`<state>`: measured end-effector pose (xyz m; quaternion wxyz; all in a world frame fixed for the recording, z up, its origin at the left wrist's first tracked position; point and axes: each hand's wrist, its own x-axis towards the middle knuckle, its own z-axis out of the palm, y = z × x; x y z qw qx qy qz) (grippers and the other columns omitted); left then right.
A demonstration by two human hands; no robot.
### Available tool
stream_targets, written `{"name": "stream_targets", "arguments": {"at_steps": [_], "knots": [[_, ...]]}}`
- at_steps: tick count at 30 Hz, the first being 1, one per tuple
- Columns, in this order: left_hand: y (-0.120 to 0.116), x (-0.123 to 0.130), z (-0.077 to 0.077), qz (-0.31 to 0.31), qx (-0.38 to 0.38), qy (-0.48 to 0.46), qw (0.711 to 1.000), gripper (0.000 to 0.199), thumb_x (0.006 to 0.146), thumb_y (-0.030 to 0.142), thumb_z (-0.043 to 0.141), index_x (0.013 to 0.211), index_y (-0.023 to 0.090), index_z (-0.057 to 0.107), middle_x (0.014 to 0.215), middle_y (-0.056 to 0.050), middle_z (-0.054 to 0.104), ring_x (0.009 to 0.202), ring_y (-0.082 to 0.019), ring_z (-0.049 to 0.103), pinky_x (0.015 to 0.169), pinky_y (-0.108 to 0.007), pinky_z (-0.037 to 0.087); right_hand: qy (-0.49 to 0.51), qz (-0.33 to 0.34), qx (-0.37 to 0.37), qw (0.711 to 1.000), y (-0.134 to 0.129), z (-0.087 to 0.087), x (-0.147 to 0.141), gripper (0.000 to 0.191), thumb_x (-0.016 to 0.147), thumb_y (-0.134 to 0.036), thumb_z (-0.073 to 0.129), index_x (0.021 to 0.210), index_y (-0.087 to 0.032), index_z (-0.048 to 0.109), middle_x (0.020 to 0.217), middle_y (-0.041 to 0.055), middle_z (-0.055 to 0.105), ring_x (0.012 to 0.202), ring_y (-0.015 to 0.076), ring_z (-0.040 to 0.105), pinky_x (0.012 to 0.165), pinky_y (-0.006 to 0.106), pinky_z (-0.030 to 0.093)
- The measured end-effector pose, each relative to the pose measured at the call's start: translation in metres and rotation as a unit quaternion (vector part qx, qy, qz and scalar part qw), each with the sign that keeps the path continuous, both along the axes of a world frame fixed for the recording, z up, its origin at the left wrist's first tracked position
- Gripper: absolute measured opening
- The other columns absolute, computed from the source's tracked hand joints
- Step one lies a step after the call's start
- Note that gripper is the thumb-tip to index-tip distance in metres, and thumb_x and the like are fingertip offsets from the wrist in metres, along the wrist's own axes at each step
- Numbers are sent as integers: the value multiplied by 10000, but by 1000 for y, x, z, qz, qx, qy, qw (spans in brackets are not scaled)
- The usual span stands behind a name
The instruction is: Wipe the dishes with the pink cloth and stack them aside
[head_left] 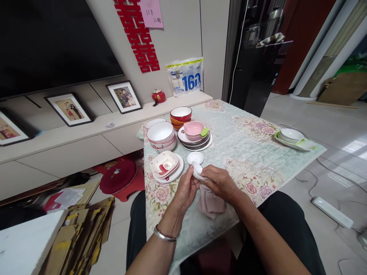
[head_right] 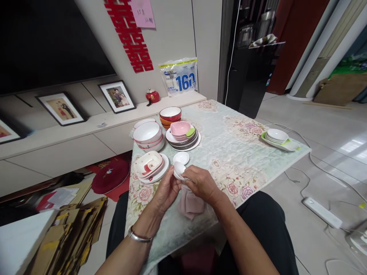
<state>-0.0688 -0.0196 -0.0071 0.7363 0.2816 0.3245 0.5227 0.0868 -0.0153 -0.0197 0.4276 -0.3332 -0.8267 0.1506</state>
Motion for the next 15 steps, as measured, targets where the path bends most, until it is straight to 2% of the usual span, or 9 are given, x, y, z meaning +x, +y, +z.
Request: {"name": "stream_targets", "arguments": {"at_steps": [4,7,9,12,15], "knots": [[-1,1,0,-14,-3,2,1000,369,837,474,671,978,133,663,838,-74,725,791,-182,685,742,-287,531,43,-14,-16,999,0,-2,2,140,895,-170,599,1004,-216,674,943,69,686,904,205,656,791,311,512],[-2,4,1,-3,25,4,1000,368,767,370,775,1031,145,651,909,-62,726,826,-160,679,798,-274,515,63,-27,-45,997,0,-3,2,131,890,-195,613,988,-231,692,925,60,697,890,201,657,772,307,509],[-3,4,0,9,32,5,999,397,728,309,816,1054,162,643,904,-36,722,809,-135,670,816,-261,506,73,-13,-67,995,1,-1,2,131,888,-220,624,988,-233,707,927,60,703,880,198,658,771,305,505],[-4,2,-2,1,30,1,1000,323,783,335,765,1026,153,659,871,-29,716,783,-134,668,795,-263,518,125,46,-143,981,1,4,6,122,866,-275,662,949,-214,727,908,50,701,847,190,656,768,300,499],[-3,-1,-2,-32,-1,-4,999,376,839,432,680,1049,122,676,894,-75,731,785,-179,682,762,-307,549,203,90,-266,938,1,7,15,165,828,-342,701,883,-189,733,859,31,701,807,192,654,747,299,501]]}}
